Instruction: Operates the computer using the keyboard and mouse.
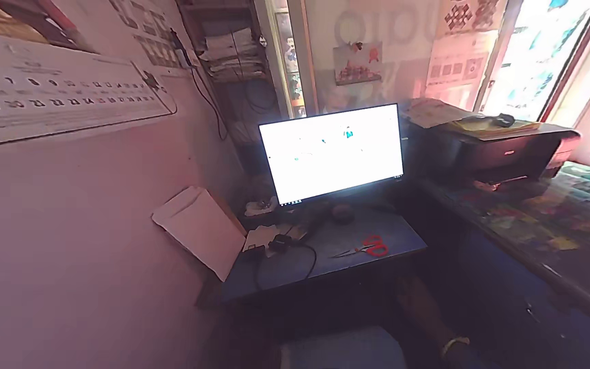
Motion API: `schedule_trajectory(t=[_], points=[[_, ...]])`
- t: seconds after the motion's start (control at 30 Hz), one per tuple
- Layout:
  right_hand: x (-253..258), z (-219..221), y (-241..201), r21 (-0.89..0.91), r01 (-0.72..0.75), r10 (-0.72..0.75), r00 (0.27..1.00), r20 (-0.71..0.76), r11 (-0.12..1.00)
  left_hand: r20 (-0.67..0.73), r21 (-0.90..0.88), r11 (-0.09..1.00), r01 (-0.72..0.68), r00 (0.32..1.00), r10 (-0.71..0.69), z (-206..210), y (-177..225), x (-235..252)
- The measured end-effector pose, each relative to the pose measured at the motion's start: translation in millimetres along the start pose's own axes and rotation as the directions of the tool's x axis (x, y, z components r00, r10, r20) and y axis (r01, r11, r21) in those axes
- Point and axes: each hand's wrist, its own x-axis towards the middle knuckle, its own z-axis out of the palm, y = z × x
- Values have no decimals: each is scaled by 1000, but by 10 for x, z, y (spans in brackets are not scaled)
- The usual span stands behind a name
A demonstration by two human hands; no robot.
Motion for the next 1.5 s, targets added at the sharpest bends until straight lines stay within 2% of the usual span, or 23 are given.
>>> schedule_trajectory(t=[0.2, 0.43, 0.53, 0.6, 0.67, 0.7, 0.9, 0.97, 1.0, 1.1, 1.33, 1.5], points=[[-9, -12, 20, 1, -17, 17, 1000, 16, 1000, -115, 2, 1000, -27, 993, 27, 183, -62, 44], [16, 16, -8, 52, 54, -53, 998, -26, 997, 118, -47, 997, 65, 991, -59, -246, 126, 28], [-4, 44, -2, 66, 121, -114, 988, -100, 990, 201, -26, 993, 117, 973, -109, -416, 234, 47], [-21, -6, -20, 79, 104, -99, 993, -65, 991, 160, -17, 994, 112, 981, -108, -317, 188, 17], [-33, -44, -38, 82, 72, -70, 997, -27, 994, 10, -83, 993, 87, 996, -86, 4, 15, -48], [-35, -46, -41, 78, 69, -67, 997, -30, 995, -2, -94, 992, 84, 996, -85, 75, -31, -56], [-63, -33, -25, 79, 99, -92, 992, -83, 992, -12, -115, 992, 41, 999, -43, 56, -31, -54], [-73, -30, -20, 74, 112, -105, 990, -90, 991, 108, -81, 996, 47, 993, -38, -225, 118, -7], [-73, -20, -11, 67, 114, -107, 990, -94, 991, 114, -77, 996, 36, 993, -27, -253, 133, 5], [-57, -3, 5, 65, 91, -86, 994, -71, 994, -74, -103, 994, -30, 997, 22, 152, -101, -50], [-40, 50, 52, 44, 84, -81, 994, -77, 995, -13, -127, 991, 36, 999, -38, 84, -44, -57], [-16, 64, 52, 27, 108, -105, 990, -94, 994, -22, -134, 990, 40, 999, -43, 56, -32, -61]])
